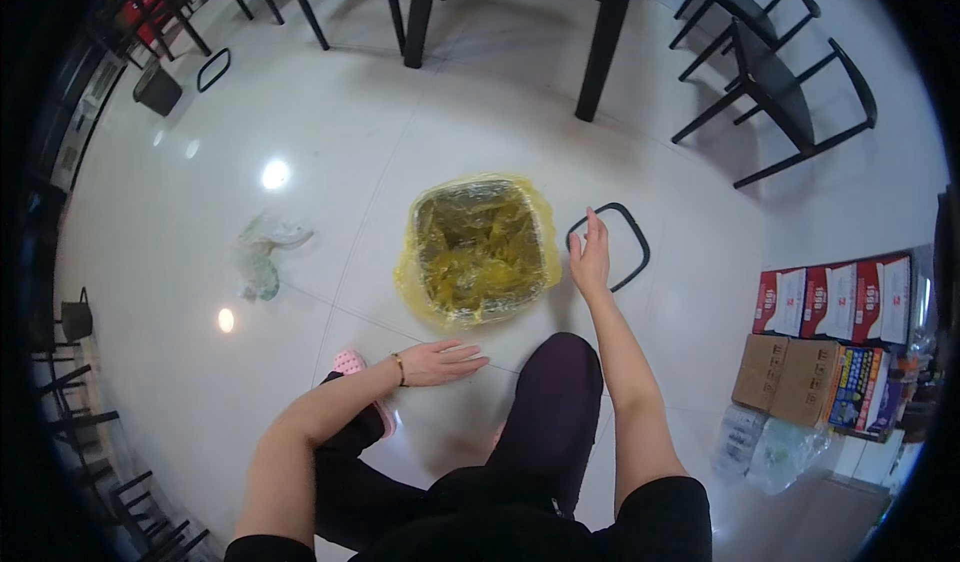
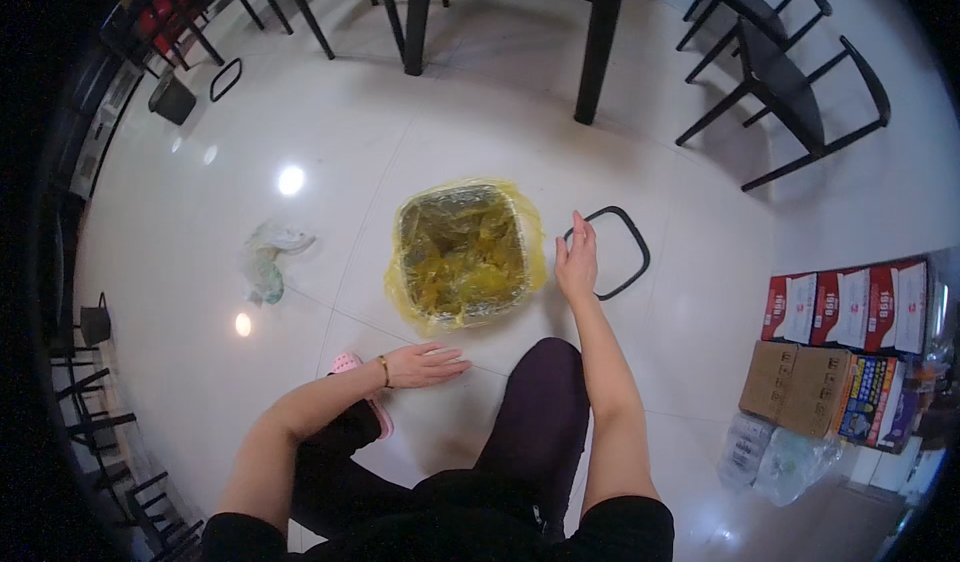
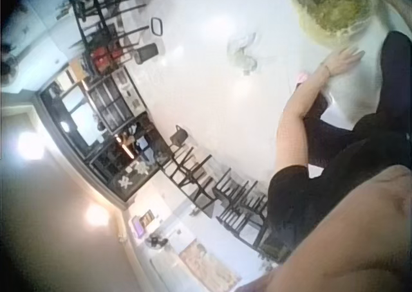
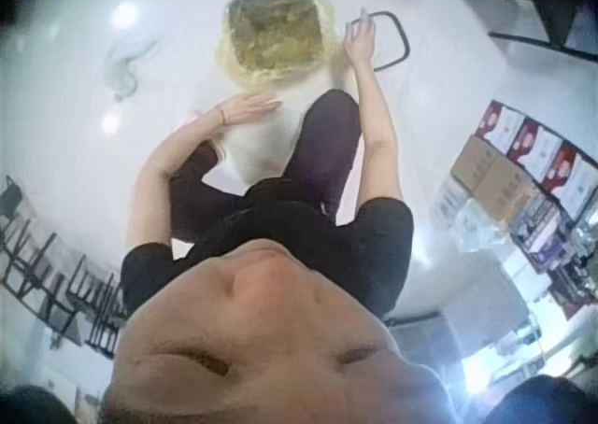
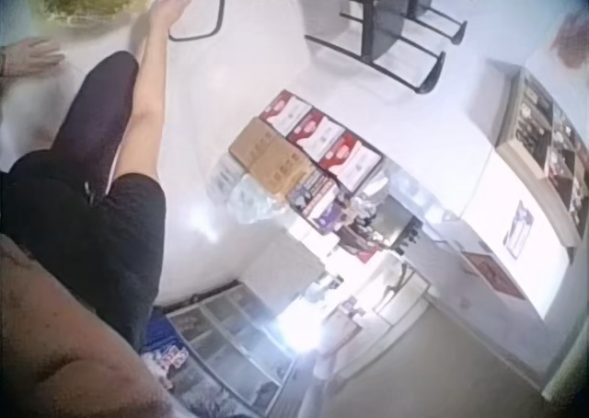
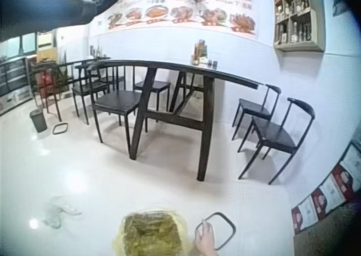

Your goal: The person sits on the floor to line a trash bin with a plastic bag and dispose of a crumpled bag. They then stand up, stack chairs onto tables, and wipe a chair seat with a blue cloth before placing it back.

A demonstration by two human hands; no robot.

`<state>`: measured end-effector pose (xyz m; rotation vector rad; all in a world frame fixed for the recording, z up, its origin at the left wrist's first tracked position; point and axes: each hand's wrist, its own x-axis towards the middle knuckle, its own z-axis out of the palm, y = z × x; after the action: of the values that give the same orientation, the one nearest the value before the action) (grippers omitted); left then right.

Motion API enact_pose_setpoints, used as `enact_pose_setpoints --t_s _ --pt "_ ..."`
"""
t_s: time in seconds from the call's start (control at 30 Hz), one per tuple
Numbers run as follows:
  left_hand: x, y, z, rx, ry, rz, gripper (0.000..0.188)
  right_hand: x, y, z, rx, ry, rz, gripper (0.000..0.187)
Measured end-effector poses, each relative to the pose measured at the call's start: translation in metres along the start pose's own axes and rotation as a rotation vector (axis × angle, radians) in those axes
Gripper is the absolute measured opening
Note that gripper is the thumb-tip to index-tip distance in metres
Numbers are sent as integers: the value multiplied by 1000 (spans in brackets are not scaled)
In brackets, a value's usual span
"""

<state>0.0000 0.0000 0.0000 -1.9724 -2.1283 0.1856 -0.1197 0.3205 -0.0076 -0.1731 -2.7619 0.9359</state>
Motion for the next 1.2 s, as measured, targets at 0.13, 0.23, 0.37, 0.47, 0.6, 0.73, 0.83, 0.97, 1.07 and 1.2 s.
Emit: enact_pose_setpoints --t_s 0.13,0.23,0.37,0.47,0.6,0.73,0.83,0.97,1.07,1.2 --pt "-12 -14 -21 -231 118 -161 53 2 -27 -53 95 48 -182 48" --pt "-23 -23 -31 -370 157 -427 53 0 -38 -70 106 77 -278 47" --pt "-33 -29 -31 -473 206 -865 67 -1 -54 -75 249 80 -254 43" --pt "-18 -31 -15 -574 393 -1336 70 -11 -51 -61 361 34 -135 40" --pt "-5 -28 42 -991 646 -1700 66 -36 -19 -4 474 -235 66 29" --pt "27 -29 42 -1559 907 -1806 69 -39 11 34 1069 -466 593 30" --pt "35 -34 44 -2030 1143 -1768 74 -29 11 19 1272 -436 871 28" --pt "26 -50 21 -2022 1101 -2053 79 -37 102 42 387 -211 816 44" --pt "-5 -51 30 -1682 949 -2318 86 -55 157 59 -376 -300 539 56" --pt "-42 -42 27 -1507 852 -2400 85 -68 122 46 -510 -554 589 51"
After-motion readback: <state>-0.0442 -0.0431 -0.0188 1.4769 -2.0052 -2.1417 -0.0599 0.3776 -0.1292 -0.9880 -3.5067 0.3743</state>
